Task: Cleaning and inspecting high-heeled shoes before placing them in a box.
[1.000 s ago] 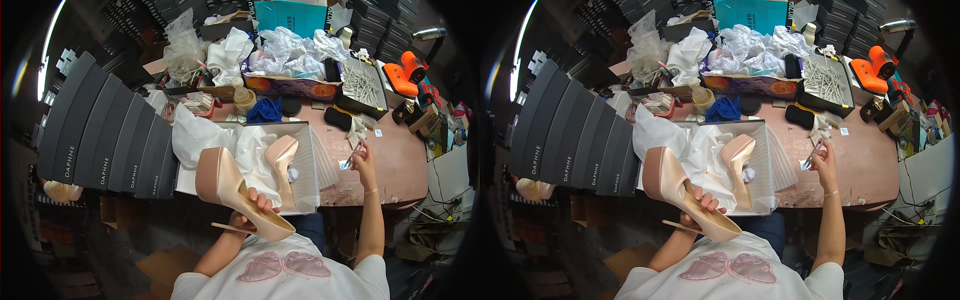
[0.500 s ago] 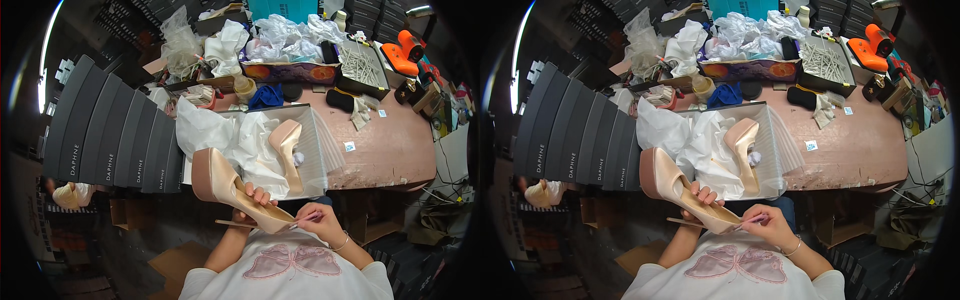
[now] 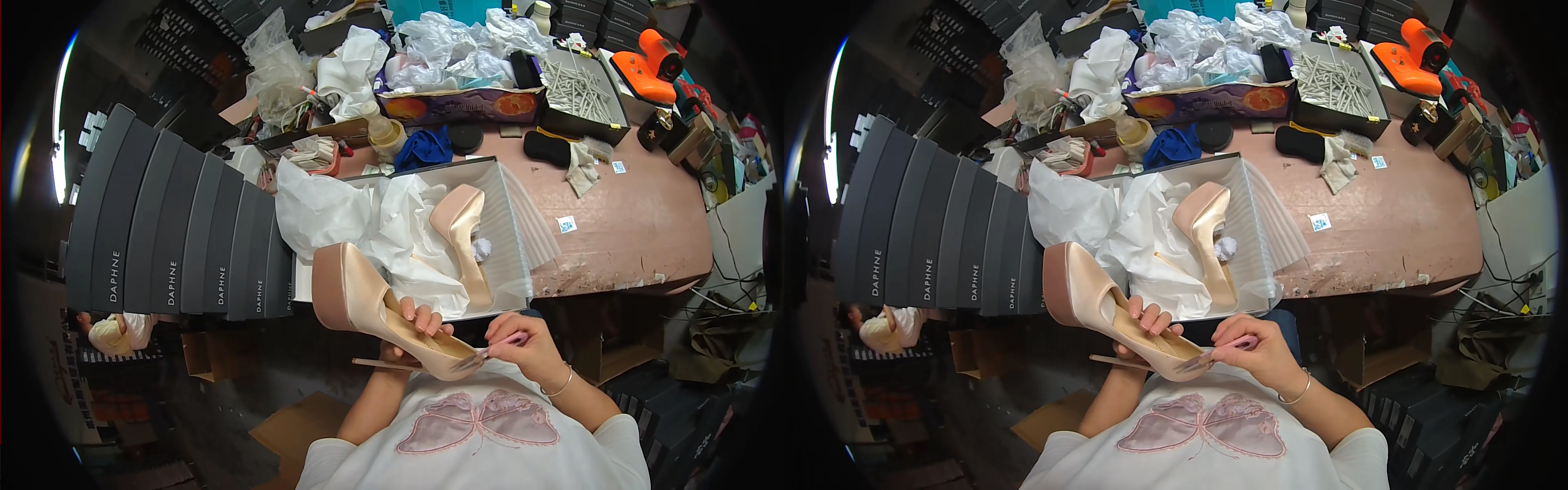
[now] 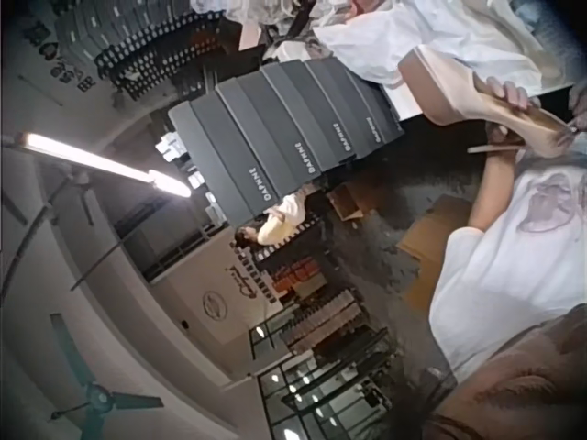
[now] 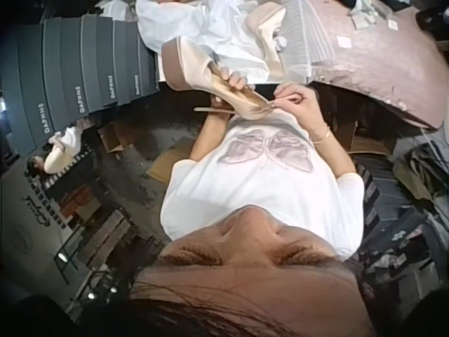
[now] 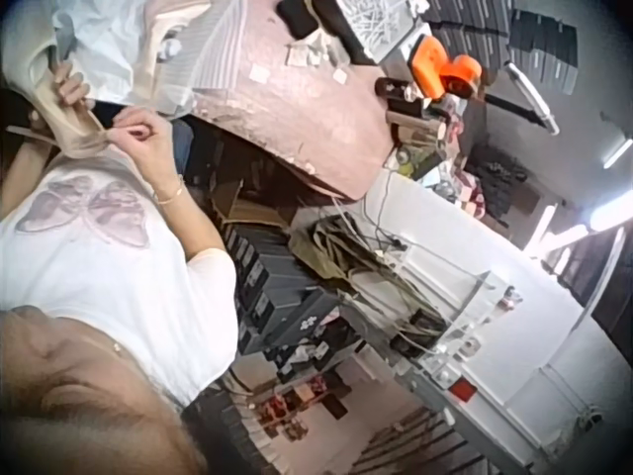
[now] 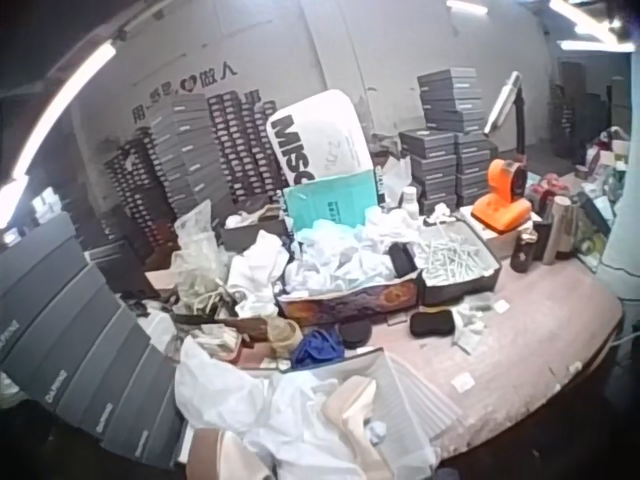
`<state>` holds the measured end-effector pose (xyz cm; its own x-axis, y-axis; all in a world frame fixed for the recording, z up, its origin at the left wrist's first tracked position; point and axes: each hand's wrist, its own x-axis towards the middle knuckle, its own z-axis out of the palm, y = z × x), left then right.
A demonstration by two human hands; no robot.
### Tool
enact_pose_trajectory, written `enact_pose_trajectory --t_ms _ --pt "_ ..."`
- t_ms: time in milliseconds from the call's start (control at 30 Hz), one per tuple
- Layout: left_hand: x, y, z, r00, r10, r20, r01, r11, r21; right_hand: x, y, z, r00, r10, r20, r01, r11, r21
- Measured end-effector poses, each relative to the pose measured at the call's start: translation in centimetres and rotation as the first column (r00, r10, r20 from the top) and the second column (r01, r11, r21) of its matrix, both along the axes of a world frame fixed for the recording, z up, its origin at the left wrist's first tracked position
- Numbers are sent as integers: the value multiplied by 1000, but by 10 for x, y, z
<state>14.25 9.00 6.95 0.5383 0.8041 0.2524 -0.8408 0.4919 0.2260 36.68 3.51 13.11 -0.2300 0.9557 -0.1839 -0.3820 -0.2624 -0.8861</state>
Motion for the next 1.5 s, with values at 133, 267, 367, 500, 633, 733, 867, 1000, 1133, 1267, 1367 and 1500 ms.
enact_pose_trajectory --t_ms 133,267,367,500,633,733,867,1000,1133,1267,1367,1500 --pt "-6 0 -5 999 0 -36 1 1000 9 8 1 9 870 182 459 -323 913 250" --pt "-6 -1 -8 1000 7 -10 -7 1000 -14 25 0 9 908 207 363 -285 942 178" --pt "-7 1 -9 1000 13 -13 -13 1000 -16 29 -6 -3 997 14 -81 -19 998 -64" --pt "6 2 -3 988 109 -107 -113 993 -36 -6 -5 -12 989 -130 -66 128 991 -40" --pt "26 9 13 961 197 -192 -203 979 -14 -41 19 -20 876 -347 -335 388 920 60" --pt "28 14 34 889 211 -406 -138 970 201 -33 50 -14 794 -492 -357 549 832 75" --pt "-12 16 17 713 -45 -699 190 973 131 -14 61 2 876 -414 -248 454 882 131" --pt "-54 23 10 314 277 -908 450 799 399 -19 31 -32 926 -340 -163 332 940 -75" --pt "-73 40 45 174 301 -938 583 736 344 -18 8 -46 903 -331 -275 270 933 -238" --pt "-86 76 68 183 -313 -932 492 850 -188 -17 6 -36 945 -266 -192 237 958 -162" --pt "-79 112 90 7 -216 -976 664 731 -157 -14 13 -34 965 -217 -149 205 975 -89" --pt "-71 132 107 -19 -38 -999 801 597 -38 -10 12 -28 985 -151 -78 148 988 -49"
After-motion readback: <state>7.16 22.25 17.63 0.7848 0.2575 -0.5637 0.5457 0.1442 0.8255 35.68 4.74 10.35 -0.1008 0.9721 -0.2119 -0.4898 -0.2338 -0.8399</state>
